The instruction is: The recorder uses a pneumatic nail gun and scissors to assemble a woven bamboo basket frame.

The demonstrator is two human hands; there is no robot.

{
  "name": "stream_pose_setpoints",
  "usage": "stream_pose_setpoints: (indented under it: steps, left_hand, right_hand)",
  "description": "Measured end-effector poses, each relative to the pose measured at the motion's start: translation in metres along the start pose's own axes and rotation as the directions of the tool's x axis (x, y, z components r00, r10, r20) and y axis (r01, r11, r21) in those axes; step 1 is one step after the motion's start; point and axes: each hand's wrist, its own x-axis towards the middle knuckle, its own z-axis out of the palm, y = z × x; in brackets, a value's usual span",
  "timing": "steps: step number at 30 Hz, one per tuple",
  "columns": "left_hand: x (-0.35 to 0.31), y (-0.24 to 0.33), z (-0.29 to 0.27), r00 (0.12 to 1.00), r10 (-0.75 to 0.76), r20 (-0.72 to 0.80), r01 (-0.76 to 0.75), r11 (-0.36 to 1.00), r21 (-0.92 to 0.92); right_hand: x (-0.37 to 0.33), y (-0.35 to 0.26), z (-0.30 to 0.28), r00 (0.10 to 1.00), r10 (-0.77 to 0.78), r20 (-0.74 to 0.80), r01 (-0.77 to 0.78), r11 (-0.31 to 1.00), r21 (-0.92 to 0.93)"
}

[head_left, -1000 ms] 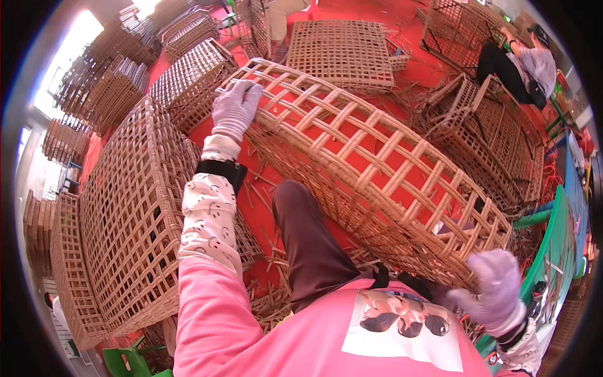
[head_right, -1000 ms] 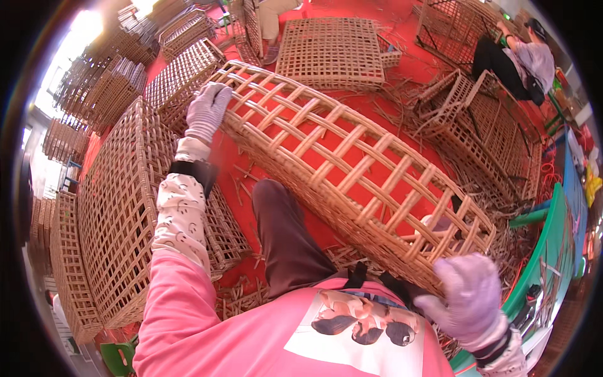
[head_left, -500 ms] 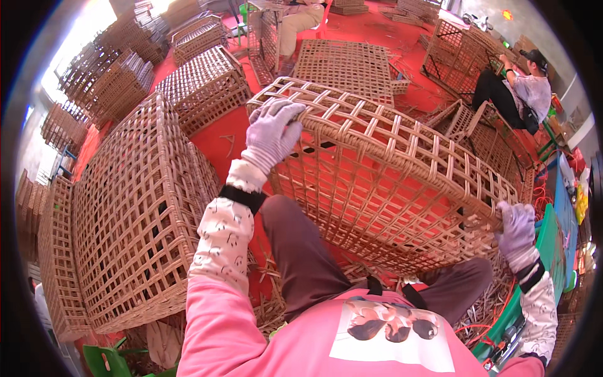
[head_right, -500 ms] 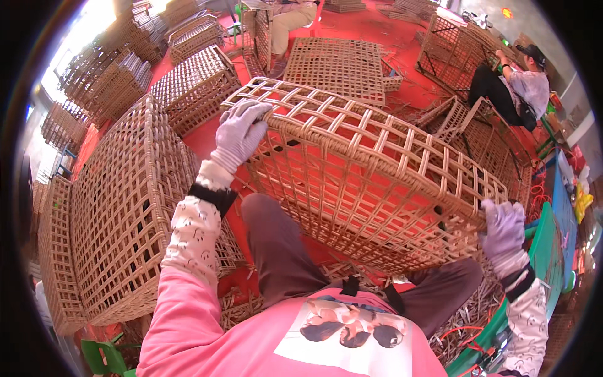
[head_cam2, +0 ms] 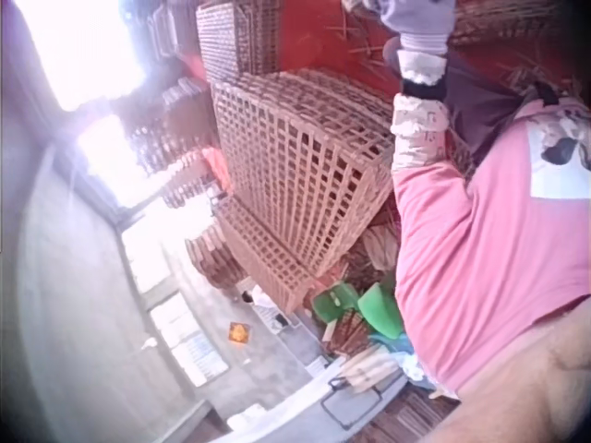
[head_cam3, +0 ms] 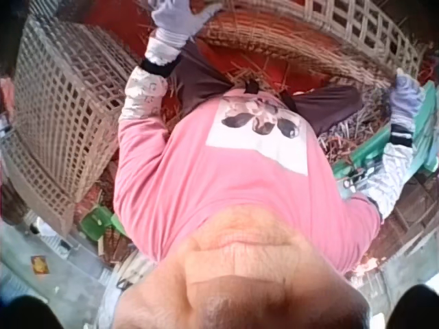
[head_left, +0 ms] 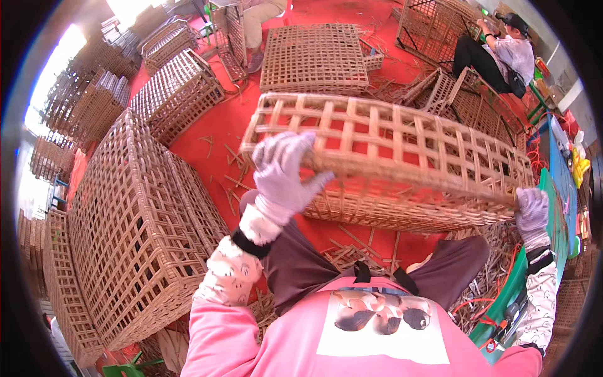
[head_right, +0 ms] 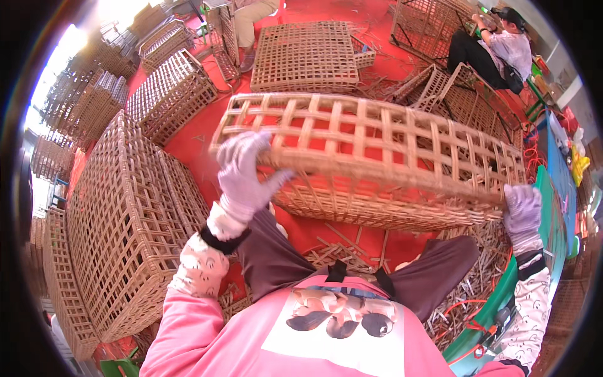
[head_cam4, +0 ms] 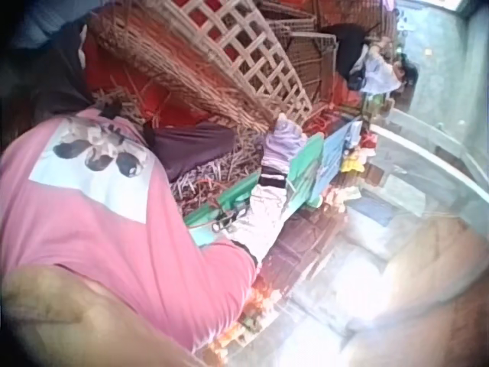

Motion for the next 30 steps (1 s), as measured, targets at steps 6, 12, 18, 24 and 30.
stream_pose_setpoints:
  steps: [6,12,18,24,30]
  left_hand:
    - [-0.002,0.056,-0.006,0.998,-0.045,0.044,0.051,0.988,-0.149]
    - [0.026,0.080,0.007,0.965,0.074,0.251,-0.036,0.987,-0.155]
    - [0.034,0.089,0.020,0.904,0.073,0.422,-0.050,0.997,-0.065]
    - [0.041,0.077,0.019,0.876,0.115,0.469,-0.050,0.988,-0.149]
    - [0.046,0.080,0.002,0.846,0.187,0.499,-0.103,0.976,-0.191]
  right_hand:
    - [-0.063,0.032,0.012,0.990,0.000,0.144,-0.001,1.000,0.008]
    - [-0.093,0.022,-0.033,0.961,0.152,0.232,-0.180,0.978,0.108]
    - [-0.149,0.042,-0.078,0.685,0.679,0.263,-0.705,0.528,0.473]
    - [-0.303,0.068,-0.046,-0.268,0.753,0.601,-0.963,-0.191,-0.191]
    - [-0.230,-0.003,-0.030,0.053,0.612,0.789,-0.965,-0.171,0.197]
